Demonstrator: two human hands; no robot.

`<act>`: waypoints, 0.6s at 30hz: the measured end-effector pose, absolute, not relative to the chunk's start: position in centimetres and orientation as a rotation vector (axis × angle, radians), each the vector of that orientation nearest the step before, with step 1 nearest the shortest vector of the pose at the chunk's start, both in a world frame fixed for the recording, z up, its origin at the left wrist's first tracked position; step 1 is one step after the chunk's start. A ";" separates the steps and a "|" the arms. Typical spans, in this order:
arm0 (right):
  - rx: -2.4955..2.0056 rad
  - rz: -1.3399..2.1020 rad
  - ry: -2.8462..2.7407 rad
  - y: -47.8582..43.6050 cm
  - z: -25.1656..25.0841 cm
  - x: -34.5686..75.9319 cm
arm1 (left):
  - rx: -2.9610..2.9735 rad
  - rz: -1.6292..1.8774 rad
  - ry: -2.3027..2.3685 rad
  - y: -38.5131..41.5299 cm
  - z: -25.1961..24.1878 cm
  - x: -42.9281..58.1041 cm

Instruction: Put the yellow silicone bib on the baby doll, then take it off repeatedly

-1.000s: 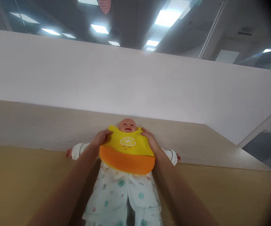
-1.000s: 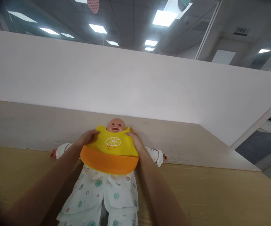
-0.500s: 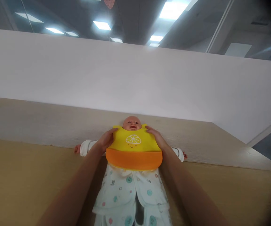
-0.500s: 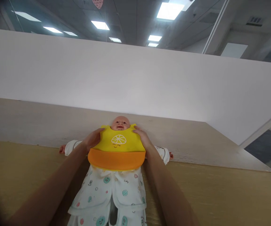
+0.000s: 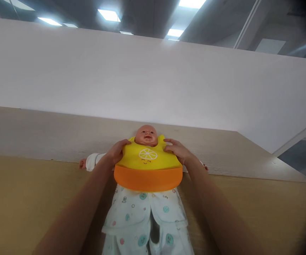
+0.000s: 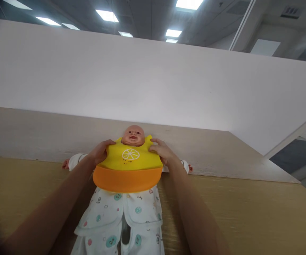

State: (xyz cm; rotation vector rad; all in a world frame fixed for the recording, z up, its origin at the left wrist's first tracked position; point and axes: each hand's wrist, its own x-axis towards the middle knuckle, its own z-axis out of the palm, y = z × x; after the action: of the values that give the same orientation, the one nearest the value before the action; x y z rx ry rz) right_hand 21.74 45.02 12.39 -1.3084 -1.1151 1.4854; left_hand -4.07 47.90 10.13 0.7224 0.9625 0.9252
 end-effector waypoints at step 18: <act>-0.860 1.680 -1.135 46.7 9.7 20.8 | 0.772 0.863 0.854 48.1 9.2 -4.1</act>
State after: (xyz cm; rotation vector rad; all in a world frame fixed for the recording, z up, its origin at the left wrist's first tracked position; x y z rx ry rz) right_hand 20.77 46.74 9.74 -0.8604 -1.1350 1.6803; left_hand -4.11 48.08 9.22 0.7720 0.8541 0.8633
